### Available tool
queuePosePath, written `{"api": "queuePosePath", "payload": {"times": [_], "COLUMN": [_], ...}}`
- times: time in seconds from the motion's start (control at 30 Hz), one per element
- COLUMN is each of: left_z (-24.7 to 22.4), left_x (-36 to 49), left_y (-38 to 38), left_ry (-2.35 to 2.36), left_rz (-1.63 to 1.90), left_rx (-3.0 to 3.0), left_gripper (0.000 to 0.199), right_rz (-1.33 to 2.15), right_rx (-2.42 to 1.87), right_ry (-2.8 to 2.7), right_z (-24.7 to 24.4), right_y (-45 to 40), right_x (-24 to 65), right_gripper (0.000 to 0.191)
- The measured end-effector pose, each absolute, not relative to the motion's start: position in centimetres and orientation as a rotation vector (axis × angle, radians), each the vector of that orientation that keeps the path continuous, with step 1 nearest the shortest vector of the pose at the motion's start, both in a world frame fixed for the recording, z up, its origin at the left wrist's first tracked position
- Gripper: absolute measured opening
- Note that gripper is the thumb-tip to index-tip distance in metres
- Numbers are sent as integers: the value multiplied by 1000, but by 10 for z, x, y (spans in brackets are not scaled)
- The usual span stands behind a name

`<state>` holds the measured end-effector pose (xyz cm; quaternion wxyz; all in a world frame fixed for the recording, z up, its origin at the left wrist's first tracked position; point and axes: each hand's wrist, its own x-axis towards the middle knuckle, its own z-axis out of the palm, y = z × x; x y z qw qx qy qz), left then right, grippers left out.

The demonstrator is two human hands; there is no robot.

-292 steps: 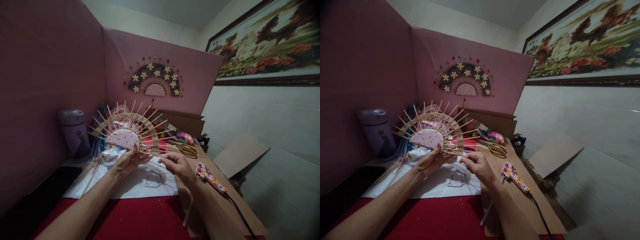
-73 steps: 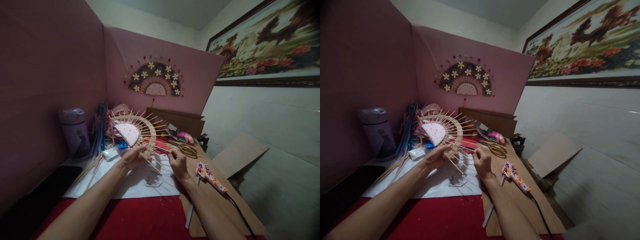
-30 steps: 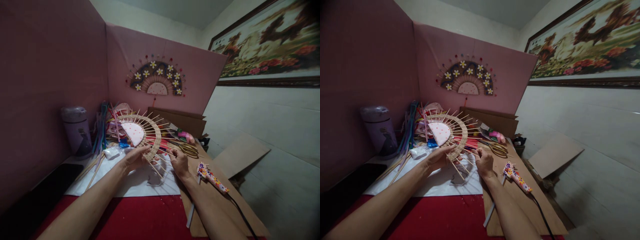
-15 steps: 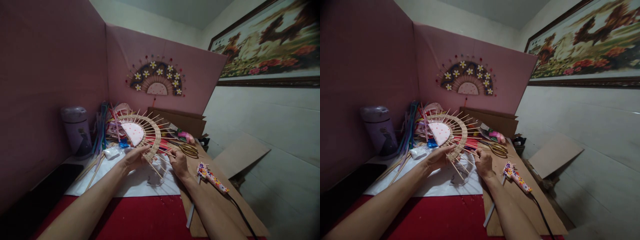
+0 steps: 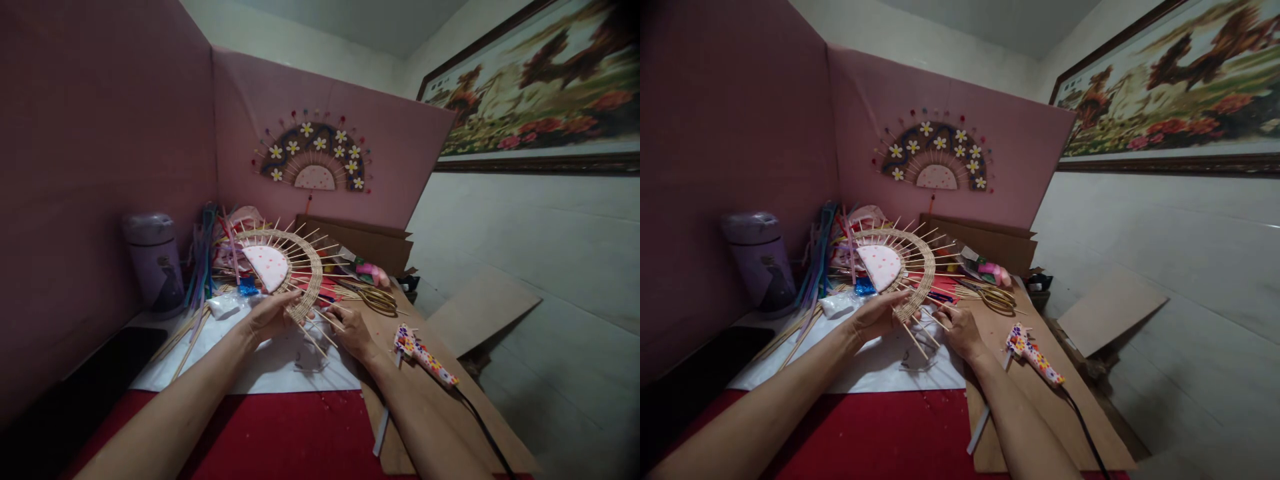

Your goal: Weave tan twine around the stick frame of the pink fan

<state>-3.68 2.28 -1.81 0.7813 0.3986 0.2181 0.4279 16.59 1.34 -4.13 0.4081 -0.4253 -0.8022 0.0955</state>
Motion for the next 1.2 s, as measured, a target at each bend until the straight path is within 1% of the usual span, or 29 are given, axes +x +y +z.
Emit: {"api": "queuePosePath", "payload": {"times": [0.8,1.2], "left_z": [-13,-16], "left_x": [-35,-33], "left_y": [20,21], "left_ry": [479,474], "left_rz": [887,870], "left_rx": [897,869], "left_gripper": [24,22], "right_rz": [119,131], "right_rx": [-1072,-1184], "right_ry": [-2071,-2142], "right_z": [-43,-40], "right_y": [12,8], "right_x": [166,163], "right_gripper": [20,21]}}
